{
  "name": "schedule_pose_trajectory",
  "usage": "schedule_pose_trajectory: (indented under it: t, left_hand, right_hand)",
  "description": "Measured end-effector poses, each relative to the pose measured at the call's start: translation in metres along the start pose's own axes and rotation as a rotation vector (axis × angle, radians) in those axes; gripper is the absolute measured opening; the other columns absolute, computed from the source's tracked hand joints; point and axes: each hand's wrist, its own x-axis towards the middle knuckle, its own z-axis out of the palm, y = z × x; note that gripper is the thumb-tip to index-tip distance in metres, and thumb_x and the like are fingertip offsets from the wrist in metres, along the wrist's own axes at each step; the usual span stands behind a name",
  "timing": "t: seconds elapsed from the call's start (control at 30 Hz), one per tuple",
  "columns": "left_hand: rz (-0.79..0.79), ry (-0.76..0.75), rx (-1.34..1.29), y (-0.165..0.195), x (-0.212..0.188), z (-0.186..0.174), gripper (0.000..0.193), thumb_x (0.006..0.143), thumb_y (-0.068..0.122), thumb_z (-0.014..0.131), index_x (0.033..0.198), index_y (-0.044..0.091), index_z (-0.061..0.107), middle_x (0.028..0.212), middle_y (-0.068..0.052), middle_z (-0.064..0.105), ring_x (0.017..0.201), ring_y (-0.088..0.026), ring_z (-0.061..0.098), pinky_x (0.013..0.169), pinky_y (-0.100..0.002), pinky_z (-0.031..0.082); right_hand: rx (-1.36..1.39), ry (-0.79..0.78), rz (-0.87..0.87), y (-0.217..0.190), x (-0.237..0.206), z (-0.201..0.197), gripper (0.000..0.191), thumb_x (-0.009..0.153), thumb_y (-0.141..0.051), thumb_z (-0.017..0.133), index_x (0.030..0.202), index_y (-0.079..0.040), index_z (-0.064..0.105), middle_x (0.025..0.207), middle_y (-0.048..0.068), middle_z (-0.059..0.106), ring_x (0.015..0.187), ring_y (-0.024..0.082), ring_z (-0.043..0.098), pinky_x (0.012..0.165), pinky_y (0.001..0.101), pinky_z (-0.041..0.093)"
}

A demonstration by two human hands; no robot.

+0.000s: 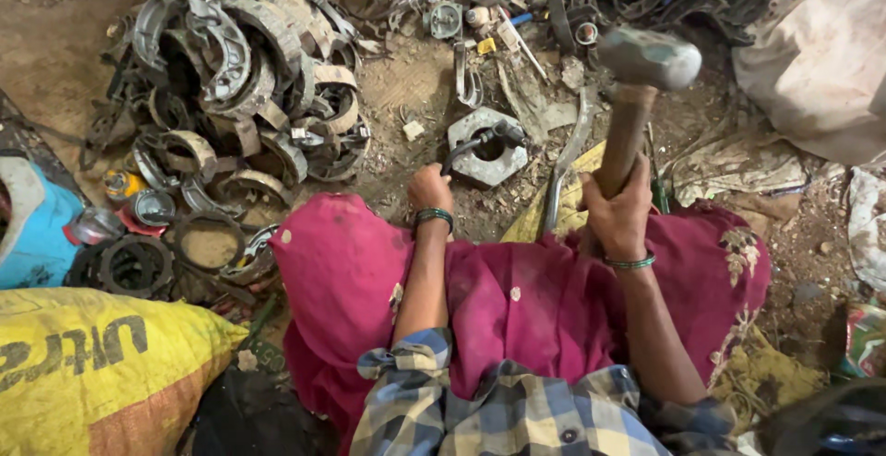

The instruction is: The person sits on the ground in a scrap yard and hammers a small metal bracket against a heavy metal plate, using a hammer. They turn the part over, work it with a screwdriver, and reach into a pile of scrap brake parts to pick items.

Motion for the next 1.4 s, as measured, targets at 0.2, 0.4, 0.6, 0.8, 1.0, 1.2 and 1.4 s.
schedule_pose_trajectory:
  t: [0.2,0.4,0.6,0.8,1.0,1.2,1.4]
  left_hand:
    - [0.011,-0.004,-0.029,-0.012,-0.009,0.015,0.014,0.082,0.019,0.078,0.083,0.006,0.071,0.088,-0.020,0.071,0.085,-0.043,0.069,0.071,-0.053,0.053]
    - [-0.186,-0.092,-0.154,-0.015,-0.003,0.028,0.028,0.100,0.018,0.059,0.081,0.006,0.074,0.086,-0.017,0.075,0.082,-0.037,0.073,0.073,-0.052,0.054]
    - [-0.047,0.005,-0.043,-0.028,-0.009,0.031,0.016,0.092,0.017,0.068,0.084,0.005,0.073,0.088,-0.021,0.072,0.083,-0.041,0.071,0.070,-0.052,0.055]
    - [-0.077,-0.013,-0.030,-0.034,-0.014,0.029,0.012,0.085,0.015,0.076,0.087,0.006,0.070,0.091,-0.021,0.071,0.086,-0.042,0.069,0.071,-0.053,0.053]
    - [-0.102,-0.033,-0.024,-0.048,-0.018,0.045,0.007,0.091,0.013,0.072,0.088,0.006,0.071,0.092,-0.021,0.071,0.088,-0.041,0.070,0.073,-0.053,0.054]
    - [-0.133,-0.101,-0.039,-0.052,-0.010,0.047,0.007,0.088,0.016,0.074,0.087,0.009,0.075,0.093,-0.021,0.072,0.090,-0.042,0.070,0.074,-0.055,0.054]
    - [-0.047,0.063,-0.047,-0.060,-0.018,0.050,0.011,0.082,0.014,0.075,0.087,0.005,0.071,0.094,-0.023,0.070,0.089,-0.043,0.069,0.071,-0.054,0.054]
  right_hand:
    - [-0.196,-0.317,0.145,0.004,-0.026,0.039,0.056,0.090,-0.011,0.071,0.137,-0.004,0.040,0.108,0.022,0.071,0.078,0.028,0.075,0.063,0.0369,0.065]
    - [-0.565,-0.557,0.029,0.022,-0.035,0.075,0.061,0.089,-0.024,0.076,0.134,-0.004,0.039,0.092,0.027,0.072,0.080,0.042,0.070,0.068,0.0503,0.058]
    - [-0.453,-0.455,0.196,0.010,-0.043,0.072,0.068,0.092,-0.023,0.069,0.146,-0.004,0.034,0.097,0.026,0.071,0.074,0.036,0.073,0.062,0.0472,0.062]
    - [-0.326,-0.163,-0.291,-0.025,-0.042,0.053,0.065,0.095,-0.017,0.074,0.145,0.000,0.036,0.102,0.028,0.070,0.082,0.036,0.073,0.067,0.0467,0.061]
    - [-0.376,-0.444,0.154,0.015,-0.048,0.093,0.056,0.098,-0.021,0.066,0.141,-0.001,0.036,0.107,0.027,0.068,0.079,0.036,0.073,0.061,0.0440,0.063]
    - [-0.476,-0.483,-0.084,0.037,-0.054,0.105,0.067,0.087,-0.019,0.075,0.141,-0.001,0.039,0.092,0.030,0.071,0.079,0.043,0.069,0.065,0.0527,0.057]
    - [-0.351,-0.304,0.075,0.003,-0.048,0.079,0.063,0.092,-0.021,0.069,0.144,-0.001,0.038,0.102,0.027,0.071,0.075,0.035,0.074,0.063,0.0463,0.063]
